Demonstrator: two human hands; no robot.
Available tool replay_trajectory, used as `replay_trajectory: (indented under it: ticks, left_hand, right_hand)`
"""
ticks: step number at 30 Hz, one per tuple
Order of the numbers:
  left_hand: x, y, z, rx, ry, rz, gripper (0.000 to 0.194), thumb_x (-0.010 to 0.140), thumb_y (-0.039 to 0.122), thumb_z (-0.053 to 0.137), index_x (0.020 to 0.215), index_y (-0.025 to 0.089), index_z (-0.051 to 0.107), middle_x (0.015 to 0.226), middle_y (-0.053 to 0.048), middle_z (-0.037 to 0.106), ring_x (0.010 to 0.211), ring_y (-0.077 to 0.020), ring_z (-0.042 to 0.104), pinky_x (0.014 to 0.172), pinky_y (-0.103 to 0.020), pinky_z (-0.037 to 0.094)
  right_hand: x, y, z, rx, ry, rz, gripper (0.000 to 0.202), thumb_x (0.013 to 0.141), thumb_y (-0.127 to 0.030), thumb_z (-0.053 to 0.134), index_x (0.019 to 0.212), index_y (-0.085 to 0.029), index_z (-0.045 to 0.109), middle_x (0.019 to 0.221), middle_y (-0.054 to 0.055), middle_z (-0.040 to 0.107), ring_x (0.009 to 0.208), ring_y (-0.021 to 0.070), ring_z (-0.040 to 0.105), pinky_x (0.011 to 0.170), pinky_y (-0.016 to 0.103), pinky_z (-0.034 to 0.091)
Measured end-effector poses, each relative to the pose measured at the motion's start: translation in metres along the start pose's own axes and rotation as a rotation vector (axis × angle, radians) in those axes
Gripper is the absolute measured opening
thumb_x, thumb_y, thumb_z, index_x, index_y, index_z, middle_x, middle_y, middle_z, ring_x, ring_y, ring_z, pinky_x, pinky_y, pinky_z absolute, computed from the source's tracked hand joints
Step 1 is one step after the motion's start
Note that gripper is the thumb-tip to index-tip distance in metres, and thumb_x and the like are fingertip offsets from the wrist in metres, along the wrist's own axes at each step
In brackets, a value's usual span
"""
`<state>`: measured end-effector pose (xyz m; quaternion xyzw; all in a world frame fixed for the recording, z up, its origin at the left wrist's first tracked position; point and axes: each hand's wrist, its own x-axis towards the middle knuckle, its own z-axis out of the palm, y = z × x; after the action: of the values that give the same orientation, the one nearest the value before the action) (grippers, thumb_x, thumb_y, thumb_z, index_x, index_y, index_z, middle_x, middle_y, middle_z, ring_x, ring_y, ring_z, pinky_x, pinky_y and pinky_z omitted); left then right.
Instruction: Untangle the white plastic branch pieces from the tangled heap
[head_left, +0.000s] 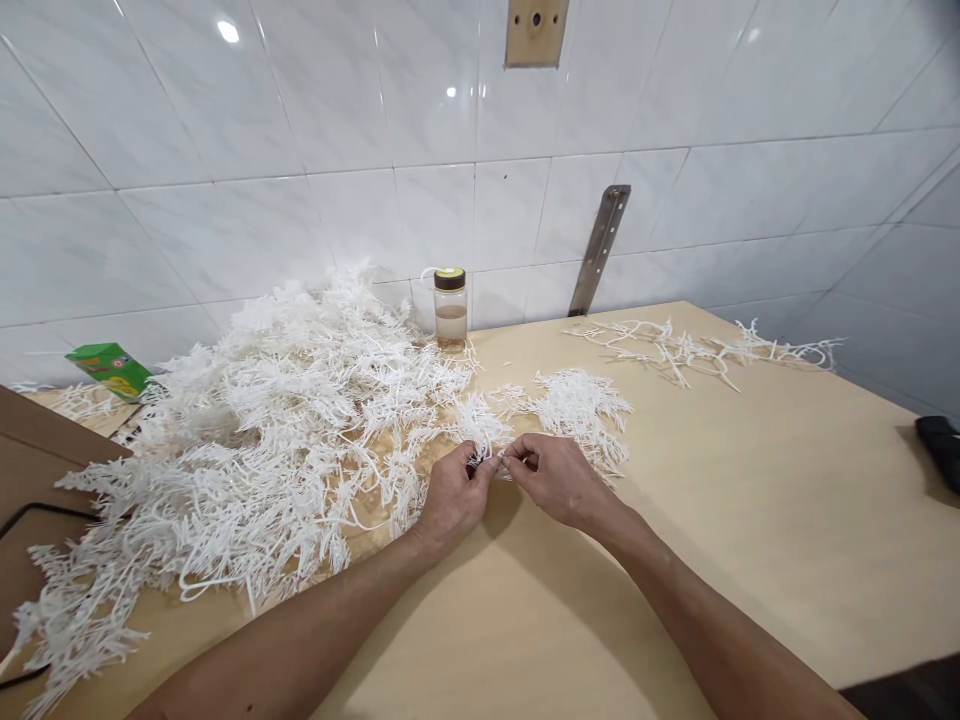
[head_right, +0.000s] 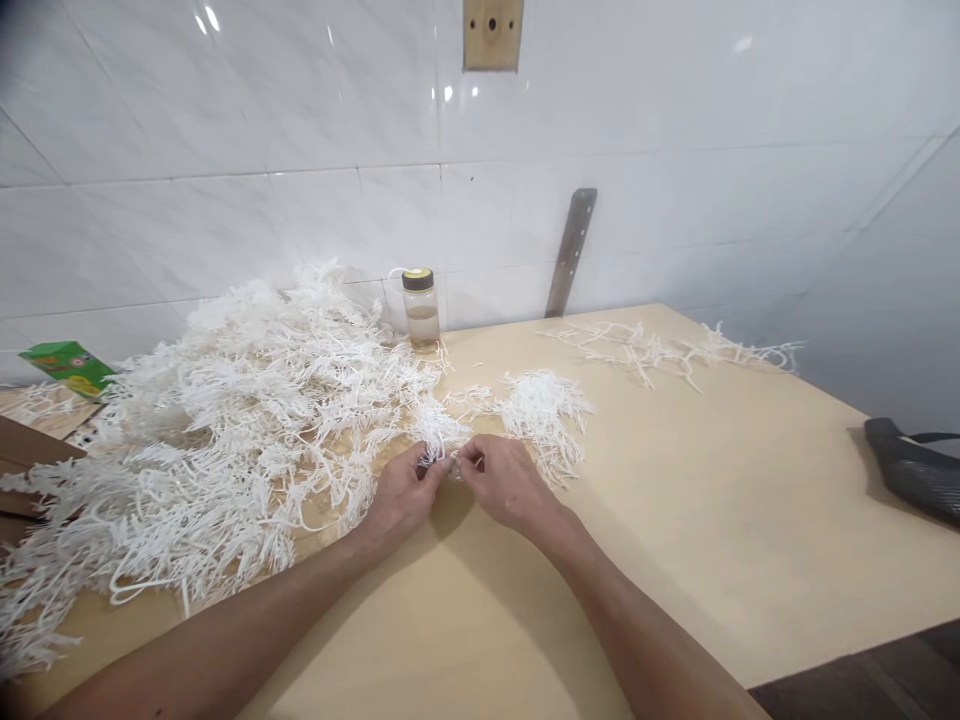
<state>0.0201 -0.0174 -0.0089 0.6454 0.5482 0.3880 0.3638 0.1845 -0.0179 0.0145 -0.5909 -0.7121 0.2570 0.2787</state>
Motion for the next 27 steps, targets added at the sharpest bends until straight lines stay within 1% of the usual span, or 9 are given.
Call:
replay_trajectory:
  ticks: [3, 8, 13, 17, 19, 21, 24, 25, 27]
  left_hand:
    - [0.000, 0.000, 0.000, 0.022, 0.010, 0.008, 0.032, 0.082, 0.042, 0.054, 0.063, 0.021, 0.039, 0.055, 0.006, 0.037, 0.053, -0.0108, 0.033, 0.052, -0.025, 0.027]
    - [0.002, -0.001, 0.001, 0.030, -0.014, 0.007, 0.028, 0.081, 0.038, 0.053, 0.064, 0.021, 0.038, 0.056, 0.005, 0.038, 0.053, -0.0113, 0.034, 0.053, -0.025, 0.027]
    - [0.005, -0.005, 0.000, 0.023, 0.001, 0.006, 0.027, 0.081, 0.037, 0.054, 0.064, 0.020, 0.041, 0.056, 0.005, 0.041, 0.055, -0.0120, 0.038, 0.054, -0.026, 0.027]
    - [0.006, -0.009, 0.001, -0.099, -0.021, 0.008, 0.031, 0.082, 0.042, 0.054, 0.063, 0.020, 0.044, 0.057, 0.005, 0.039, 0.055, -0.0112, 0.038, 0.054, -0.025, 0.028]
    - [0.007, -0.009, 0.002, -0.148, -0.023, 0.005, 0.033, 0.082, 0.045, 0.055, 0.063, 0.019, 0.045, 0.057, 0.005, 0.038, 0.055, -0.0109, 0.037, 0.054, -0.025, 0.027]
    - [0.007, -0.009, 0.002, -0.157, -0.023, 0.002, 0.033, 0.080, 0.045, 0.057, 0.062, 0.019, 0.046, 0.056, 0.005, 0.038, 0.055, -0.0105, 0.036, 0.053, -0.024, 0.027]
    - [0.007, -0.007, 0.002, -0.124, -0.010, 0.013, 0.034, 0.079, 0.042, 0.059, 0.060, 0.019, 0.043, 0.055, 0.005, 0.037, 0.054, -0.0100, 0.034, 0.052, -0.024, 0.026]
    - [0.007, -0.007, 0.002, -0.116, -0.002, 0.020, 0.034, 0.079, 0.041, 0.059, 0.059, 0.019, 0.043, 0.055, 0.005, 0.037, 0.054, -0.0100, 0.034, 0.052, -0.024, 0.026]
    - [0.006, -0.007, 0.002, -0.121, 0.013, 0.031, 0.032, 0.080, 0.041, 0.059, 0.061, 0.019, 0.044, 0.056, 0.005, 0.038, 0.055, -0.0101, 0.036, 0.052, -0.023, 0.027]
  right_hand:
    - [0.000, 0.002, 0.006, -0.008, 0.024, -0.011, 0.014, 0.079, -0.026, 0.052, 0.075, -0.020, 0.065, 0.069, 0.000, 0.067, 0.062, 0.0145, 0.057, 0.058, 0.026, 0.041]
    - [0.000, 0.001, 0.015, 0.005, 0.074, 0.036, 0.009, 0.077, -0.025, 0.051, 0.071, -0.020, 0.057, 0.068, 0.000, 0.063, 0.059, 0.0142, 0.053, 0.054, 0.025, 0.038]
    - [0.006, 0.010, 0.006, -0.097, 0.376, 0.085, 0.008, 0.077, -0.026, 0.052, 0.071, -0.021, 0.052, 0.066, 0.002, 0.059, 0.059, 0.0162, 0.052, 0.057, 0.028, 0.038]
    - [0.009, 0.021, -0.012, -0.073, 0.517, 0.066, 0.016, 0.081, -0.030, 0.051, 0.087, -0.019, 0.060, 0.074, 0.005, 0.063, 0.061, 0.0178, 0.055, 0.065, 0.033, 0.043]
    - [0.008, 0.019, -0.015, -0.005, 0.463, 0.068, 0.023, 0.082, -0.031, 0.051, 0.097, -0.018, 0.062, 0.074, 0.004, 0.064, 0.056, 0.0165, 0.054, 0.062, 0.032, 0.044]
    - [0.005, 0.013, -0.015, 0.107, 0.273, 0.066, 0.027, 0.085, -0.037, 0.051, 0.099, -0.019, 0.064, 0.073, 0.003, 0.065, 0.051, 0.0142, 0.052, 0.055, 0.029, 0.043]
    - [0.002, 0.003, -0.009, 0.221, -0.033, 0.027, 0.031, 0.086, -0.046, 0.052, 0.090, -0.020, 0.068, 0.077, 0.002, 0.068, 0.049, 0.0110, 0.052, 0.049, 0.024, 0.041]
    - [0.001, 0.001, -0.007, 0.233, -0.084, 0.025, 0.031, 0.086, -0.046, 0.054, 0.087, -0.019, 0.068, 0.078, 0.002, 0.069, 0.048, 0.0100, 0.052, 0.048, 0.023, 0.041]
    - [0.002, 0.001, -0.004, 0.251, -0.125, 0.063, 0.028, 0.084, -0.044, 0.056, 0.083, -0.019, 0.069, 0.074, 0.000, 0.068, 0.044, 0.0086, 0.050, 0.045, 0.023, 0.041]
